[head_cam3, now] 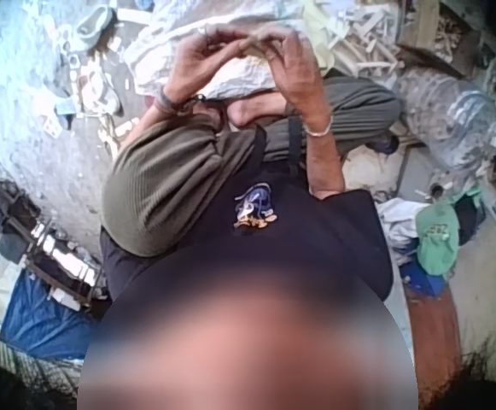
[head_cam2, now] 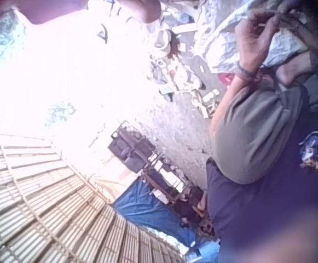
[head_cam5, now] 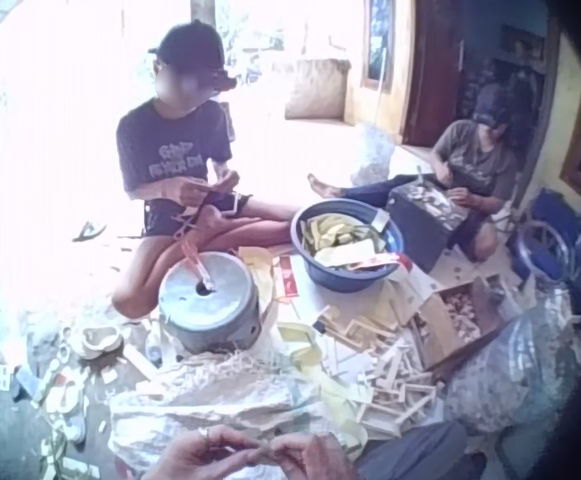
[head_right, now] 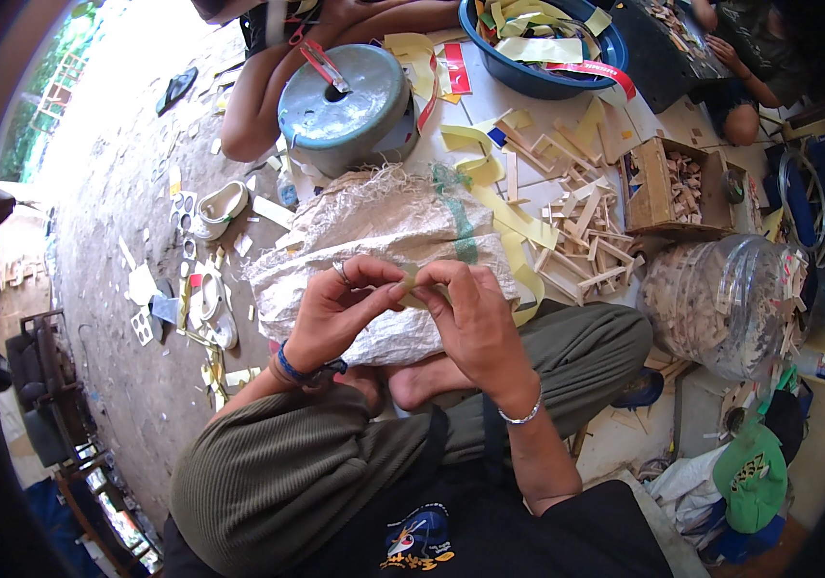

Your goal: The person assembles small rectangular craft pieces by folding and joining them into L-shaped frames. They use scissors to trim edges and repeatedly inspect the alignment of the joined parts while sitting on the floor.

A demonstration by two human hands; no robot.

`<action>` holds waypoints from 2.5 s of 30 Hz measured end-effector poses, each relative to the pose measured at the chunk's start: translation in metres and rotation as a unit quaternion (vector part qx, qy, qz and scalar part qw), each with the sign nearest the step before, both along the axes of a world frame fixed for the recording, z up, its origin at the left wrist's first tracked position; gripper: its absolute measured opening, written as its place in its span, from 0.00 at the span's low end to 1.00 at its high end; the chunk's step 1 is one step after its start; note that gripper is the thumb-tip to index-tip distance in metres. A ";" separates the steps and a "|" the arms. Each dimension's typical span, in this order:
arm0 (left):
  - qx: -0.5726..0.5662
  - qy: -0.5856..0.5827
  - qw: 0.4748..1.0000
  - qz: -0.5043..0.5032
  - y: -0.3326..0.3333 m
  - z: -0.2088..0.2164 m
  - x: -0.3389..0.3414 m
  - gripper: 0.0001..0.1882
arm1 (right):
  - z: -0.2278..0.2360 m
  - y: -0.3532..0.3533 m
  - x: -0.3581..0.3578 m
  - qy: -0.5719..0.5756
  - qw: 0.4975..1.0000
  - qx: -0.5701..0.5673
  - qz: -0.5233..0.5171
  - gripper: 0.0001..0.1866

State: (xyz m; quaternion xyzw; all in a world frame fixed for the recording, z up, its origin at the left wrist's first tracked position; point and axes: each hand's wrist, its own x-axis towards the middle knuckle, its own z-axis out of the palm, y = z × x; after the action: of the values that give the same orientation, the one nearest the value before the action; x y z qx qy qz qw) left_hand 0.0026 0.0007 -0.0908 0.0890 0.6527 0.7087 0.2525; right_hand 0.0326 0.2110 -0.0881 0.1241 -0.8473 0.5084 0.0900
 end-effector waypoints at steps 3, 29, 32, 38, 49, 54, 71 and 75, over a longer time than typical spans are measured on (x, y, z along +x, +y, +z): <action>0.004 -0.008 0.998 0.060 0.003 -0.003 0.001 0.11 | 0.001 -0.009 -0.003 0.099 0.989 0.079 -0.083 0.12; -0.131 0.407 0.894 0.136 0.010 0.012 -0.010 0.28 | -0.004 -0.023 0.004 -0.271 0.821 -0.497 -0.074 0.10; -0.040 0.273 0.950 0.142 0.013 0.010 -0.009 0.45 | -0.001 -0.022 0.006 -0.263 0.838 -0.474 -0.059 0.08; 0.119 0.025 0.988 0.090 0.011 0.004 -0.004 0.46 | -0.002 -0.029 0.004 -0.180 0.938 -0.287 -0.078 0.09; 0.112 0.016 0.982 0.148 0.007 0.009 0.000 0.35 | 0.000 -0.031 0.004 -0.143 0.942 -0.286 -0.098 0.09; 0.108 0.040 0.983 0.145 0.007 0.009 0.000 0.29 | 0.002 -0.030 0.003 -0.102 0.953 -0.267 -0.101 0.08; -0.068 0.274 0.950 0.134 0.006 0.005 -0.002 0.23 | 0.010 -0.024 0.001 -0.073 0.982 -0.139 -0.101 0.08; -0.088 0.298 0.942 0.130 0.004 0.006 -0.001 0.23 | 0.011 -0.025 0.002 -0.072 0.986 -0.123 -0.090 0.08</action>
State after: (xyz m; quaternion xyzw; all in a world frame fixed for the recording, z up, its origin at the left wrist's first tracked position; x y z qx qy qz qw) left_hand 0.0013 0.0051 -0.0849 0.1878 0.7641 0.6158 -0.0408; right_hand 0.0347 0.1857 -0.0773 -0.0014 -0.7905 0.6060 0.0882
